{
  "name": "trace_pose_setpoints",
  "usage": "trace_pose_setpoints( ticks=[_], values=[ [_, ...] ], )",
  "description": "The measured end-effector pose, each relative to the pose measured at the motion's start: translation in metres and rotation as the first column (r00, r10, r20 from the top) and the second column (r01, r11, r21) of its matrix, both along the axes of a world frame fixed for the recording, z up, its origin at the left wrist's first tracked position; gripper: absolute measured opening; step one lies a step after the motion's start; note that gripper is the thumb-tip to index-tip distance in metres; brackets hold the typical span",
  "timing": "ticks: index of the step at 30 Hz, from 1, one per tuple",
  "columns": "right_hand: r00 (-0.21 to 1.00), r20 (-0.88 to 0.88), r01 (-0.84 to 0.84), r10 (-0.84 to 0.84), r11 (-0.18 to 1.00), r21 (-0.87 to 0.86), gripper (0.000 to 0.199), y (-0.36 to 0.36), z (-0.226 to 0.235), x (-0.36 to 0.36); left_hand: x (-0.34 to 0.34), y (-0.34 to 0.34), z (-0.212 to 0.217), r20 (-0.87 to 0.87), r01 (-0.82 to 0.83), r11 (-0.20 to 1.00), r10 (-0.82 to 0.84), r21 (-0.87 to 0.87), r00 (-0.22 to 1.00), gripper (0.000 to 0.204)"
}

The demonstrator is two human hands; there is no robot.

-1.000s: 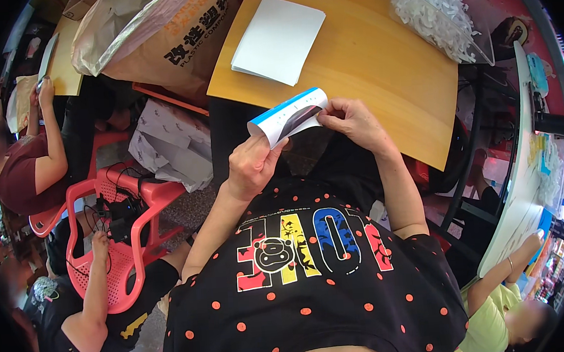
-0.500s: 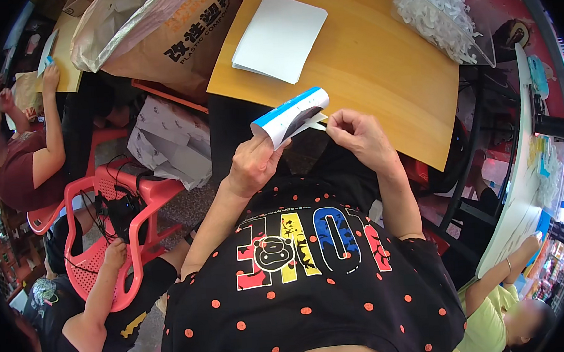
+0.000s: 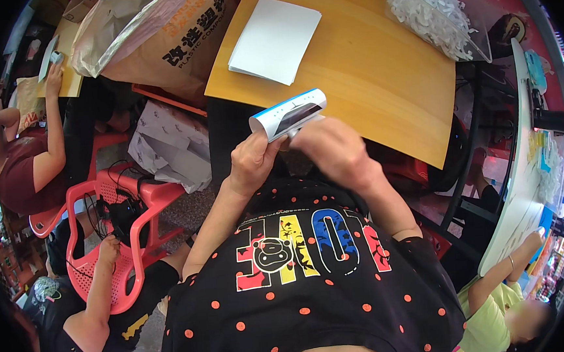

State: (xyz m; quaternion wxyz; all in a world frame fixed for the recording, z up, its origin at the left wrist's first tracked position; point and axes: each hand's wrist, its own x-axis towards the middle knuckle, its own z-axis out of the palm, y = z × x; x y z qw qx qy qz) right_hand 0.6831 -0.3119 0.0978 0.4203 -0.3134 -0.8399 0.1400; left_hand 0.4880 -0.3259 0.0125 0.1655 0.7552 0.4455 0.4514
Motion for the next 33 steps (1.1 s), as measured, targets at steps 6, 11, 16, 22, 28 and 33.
trace_pose_setpoints(
  ticks=[6,11,16,22,28,33],
  values=[
    [0.885,-0.094,-0.45,0.456,0.89,0.079,0.025,0.003,0.048,-0.007,-0.001,0.005,-0.006,0.01,0.011,0.999,-0.012,0.032,1.0,0.014],
    [0.909,-0.286,0.357,-0.305,0.922,0.152,0.003,0.092,0.1,0.079,-0.002,-0.002,0.024,0.562,0.208,0.909,0.035,-0.362,0.827,0.022],
    [0.428,0.239,0.783,-0.872,0.489,0.384,0.017,0.208,0.085,0.257,0.001,0.008,0.05,0.825,0.433,0.758,0.237,-0.488,0.513,0.026],
    [0.88,-0.212,0.414,-0.424,0.906,-0.094,0.007,0.111,0.038,0.102,-0.006,0.016,0.049,0.859,0.43,0.756,0.349,-0.494,0.373,0.026],
    [0.858,-0.368,0.103,-0.358,0.822,-0.559,0.01,0.03,-0.012,0.013,-0.001,0.026,0.05,0.854,0.413,0.759,0.361,-0.503,0.376,0.026],
    [0.718,-0.493,0.004,-0.492,0.711,-0.703,0.007,0.023,-0.017,0.003,0.006,0.026,0.047,0.854,0.399,0.771,0.35,-0.496,0.385,0.026]
  ],
)
